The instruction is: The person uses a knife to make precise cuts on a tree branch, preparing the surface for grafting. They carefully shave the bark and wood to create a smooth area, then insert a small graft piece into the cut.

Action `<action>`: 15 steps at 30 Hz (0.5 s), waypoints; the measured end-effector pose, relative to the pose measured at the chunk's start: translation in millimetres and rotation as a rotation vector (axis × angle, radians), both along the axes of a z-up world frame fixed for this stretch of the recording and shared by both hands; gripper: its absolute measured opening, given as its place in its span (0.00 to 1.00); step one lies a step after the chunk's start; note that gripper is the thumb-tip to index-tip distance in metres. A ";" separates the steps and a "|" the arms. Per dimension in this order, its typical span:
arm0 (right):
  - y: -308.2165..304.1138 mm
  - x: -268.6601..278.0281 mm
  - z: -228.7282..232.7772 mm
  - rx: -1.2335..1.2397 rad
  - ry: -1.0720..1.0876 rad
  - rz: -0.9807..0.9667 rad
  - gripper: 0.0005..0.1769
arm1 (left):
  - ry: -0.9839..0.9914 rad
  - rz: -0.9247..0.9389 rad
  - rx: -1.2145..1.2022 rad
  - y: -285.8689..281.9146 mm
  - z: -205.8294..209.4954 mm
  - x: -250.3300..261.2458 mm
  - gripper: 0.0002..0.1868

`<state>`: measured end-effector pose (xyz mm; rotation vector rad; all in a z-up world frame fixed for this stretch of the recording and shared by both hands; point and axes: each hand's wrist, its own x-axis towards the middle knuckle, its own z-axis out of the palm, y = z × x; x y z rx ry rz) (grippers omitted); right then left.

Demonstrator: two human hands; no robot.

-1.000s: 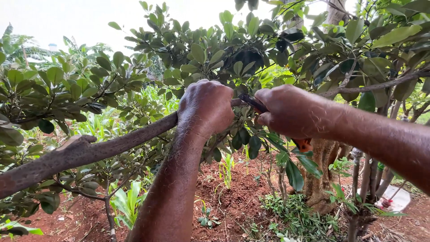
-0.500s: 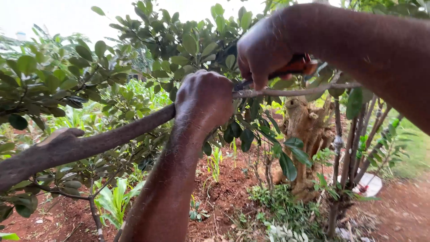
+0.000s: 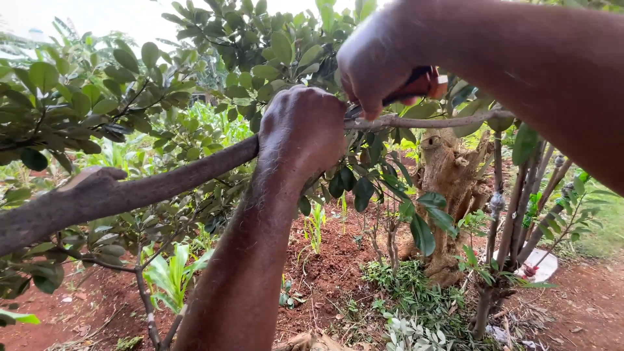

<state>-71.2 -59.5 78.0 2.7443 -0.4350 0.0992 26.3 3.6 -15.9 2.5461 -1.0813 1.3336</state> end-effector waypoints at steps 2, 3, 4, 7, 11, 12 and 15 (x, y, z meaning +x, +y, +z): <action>5.6 -23.7 -14.6 -0.243 0.051 0.048 0.16 | -0.049 -0.051 -0.073 -1.9 0.5 0.5 0.15; -1.6 -26.3 -25.8 -0.244 0.051 0.047 0.16 | -0.049 -0.053 -0.074 -1.6 1.2 -1.5 0.15; -8.9 -28.9 -37.1 -0.090 -0.010 0.075 0.12 | -0.014 -0.041 -0.082 -1.5 1.9 -3.4 0.12; -45.1 -20.1 -76.0 -0.215 -0.134 0.189 0.12 | 0.049 -0.014 -0.075 -1.4 -1.7 -7.1 0.07; -63.9 -6.3 -138.5 -0.458 -0.501 0.336 0.33 | 0.023 0.028 -0.005 -1.8 -0.1 -1.0 0.08; -64.2 -0.5 -152.4 -0.451 -0.505 0.338 0.33 | 0.022 0.033 0.002 -2.4 -0.7 -1.0 0.08; -63.4 16.4 -188.4 0.046 -0.690 0.435 0.35 | 0.025 0.051 0.004 -1.0 1.3 -0.1 0.06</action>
